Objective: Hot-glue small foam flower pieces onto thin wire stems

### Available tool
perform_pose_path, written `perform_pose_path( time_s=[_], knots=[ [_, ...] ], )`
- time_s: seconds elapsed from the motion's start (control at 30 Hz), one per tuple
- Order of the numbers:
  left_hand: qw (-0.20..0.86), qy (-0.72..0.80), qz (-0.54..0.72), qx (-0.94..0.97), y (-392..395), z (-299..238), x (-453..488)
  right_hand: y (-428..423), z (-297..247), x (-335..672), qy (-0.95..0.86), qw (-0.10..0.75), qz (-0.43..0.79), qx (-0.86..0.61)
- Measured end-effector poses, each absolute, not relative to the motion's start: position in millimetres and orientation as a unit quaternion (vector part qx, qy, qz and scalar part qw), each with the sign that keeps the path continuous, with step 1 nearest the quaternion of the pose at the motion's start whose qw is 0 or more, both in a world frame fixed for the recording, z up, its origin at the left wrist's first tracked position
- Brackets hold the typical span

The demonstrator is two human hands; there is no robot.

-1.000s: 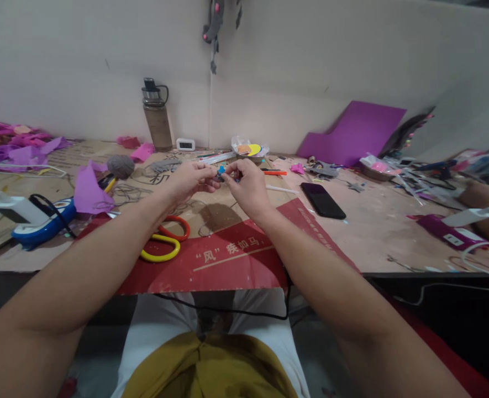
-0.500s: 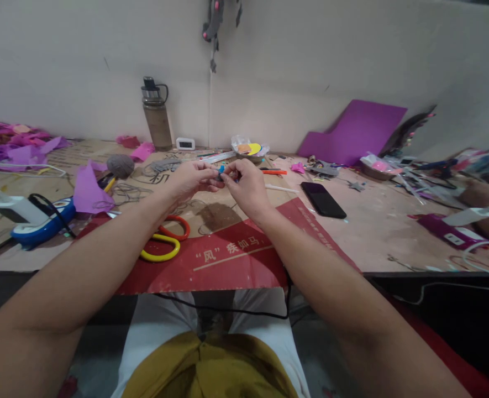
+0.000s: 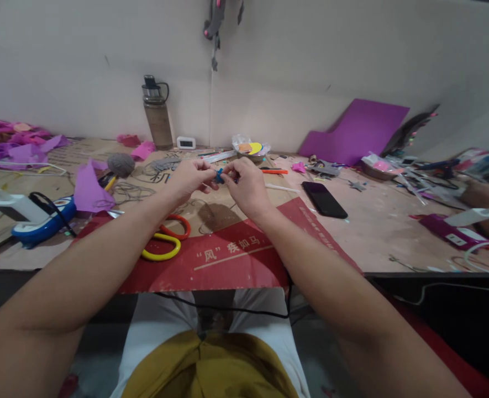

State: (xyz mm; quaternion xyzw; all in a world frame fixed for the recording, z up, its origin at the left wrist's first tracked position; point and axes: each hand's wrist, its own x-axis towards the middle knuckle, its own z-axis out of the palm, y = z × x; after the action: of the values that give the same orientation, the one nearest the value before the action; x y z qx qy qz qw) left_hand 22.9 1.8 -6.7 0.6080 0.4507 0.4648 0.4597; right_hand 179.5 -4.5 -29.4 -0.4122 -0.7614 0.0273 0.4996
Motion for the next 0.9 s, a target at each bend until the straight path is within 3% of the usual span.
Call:
perform_pose_path(
  time_s=[0.63,0.73,0.9],
  knots=[
    [0.339,0.454,0.403,0.719,-3,-2,20,-6,-25,178,-0.737,0.488,0.102,-0.457],
    [0.36,0.442,0.395,0.72,-1,-3,19,-4,-25,177,-0.721,0.491,0.168,-0.459],
    [0.489,0.413,0.397,0.659,1,-1,17,5,-29,181,-0.688,0.496,0.291,-0.443]
  ],
)
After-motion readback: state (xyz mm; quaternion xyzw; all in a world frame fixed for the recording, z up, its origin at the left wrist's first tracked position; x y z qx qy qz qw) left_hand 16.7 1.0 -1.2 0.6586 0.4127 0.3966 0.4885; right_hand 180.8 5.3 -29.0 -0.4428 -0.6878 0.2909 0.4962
